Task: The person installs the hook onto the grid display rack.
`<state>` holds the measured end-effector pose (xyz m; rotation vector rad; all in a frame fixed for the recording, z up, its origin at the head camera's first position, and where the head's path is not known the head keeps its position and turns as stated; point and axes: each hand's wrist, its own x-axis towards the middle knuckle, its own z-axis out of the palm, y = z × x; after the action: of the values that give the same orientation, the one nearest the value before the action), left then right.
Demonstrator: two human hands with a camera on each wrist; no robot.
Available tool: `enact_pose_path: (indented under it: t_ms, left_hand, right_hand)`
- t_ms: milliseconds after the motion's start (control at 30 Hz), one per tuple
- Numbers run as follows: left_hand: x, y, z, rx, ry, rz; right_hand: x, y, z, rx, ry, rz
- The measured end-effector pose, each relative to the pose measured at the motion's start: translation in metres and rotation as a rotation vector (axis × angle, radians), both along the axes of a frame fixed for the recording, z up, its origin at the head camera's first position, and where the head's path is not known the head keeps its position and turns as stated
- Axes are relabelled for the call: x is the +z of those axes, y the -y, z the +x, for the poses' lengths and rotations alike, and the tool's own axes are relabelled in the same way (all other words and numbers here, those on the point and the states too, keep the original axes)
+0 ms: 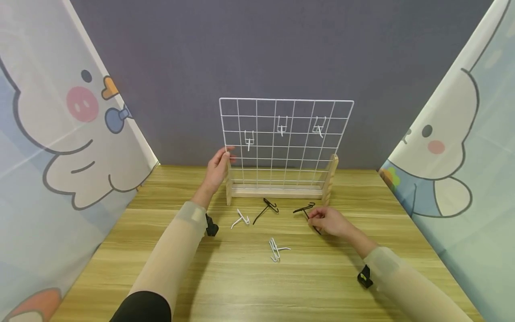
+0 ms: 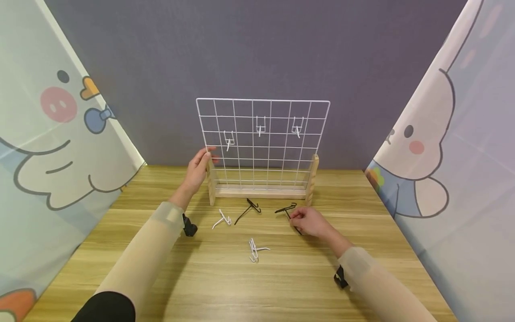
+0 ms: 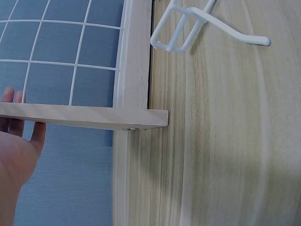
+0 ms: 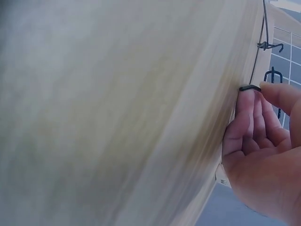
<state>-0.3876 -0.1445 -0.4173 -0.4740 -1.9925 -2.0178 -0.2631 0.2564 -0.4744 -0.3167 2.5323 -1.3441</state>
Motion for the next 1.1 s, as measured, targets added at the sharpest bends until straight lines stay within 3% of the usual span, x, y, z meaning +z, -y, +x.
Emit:
enact_pose_path:
  t_ms: [267, 600, 867, 1100]
  left_hand:
    - [0.000, 0.000, 0.003, 0.004, -0.009, -0.009]
    - [-0.001, -0.001, 0.003, 0.004, -0.016, -0.013]
    - [0.000, -0.001, 0.002, 0.023, -0.013, -0.017]
    - [-0.001, 0.000, 0.002, 0.016, -0.015, -0.013]
  right_hand:
    - [0.000, -0.001, -0.002, -0.045, 0.006, -0.041]
    - [0.003, 0.007, -0.002, -0.115, -0.090, -0.077]
    - [0.007, 0.011, -0.007, -0.183, -0.142, -0.207]
    - [0.013, 0.015, -0.010, -0.179, -0.220, -0.227]
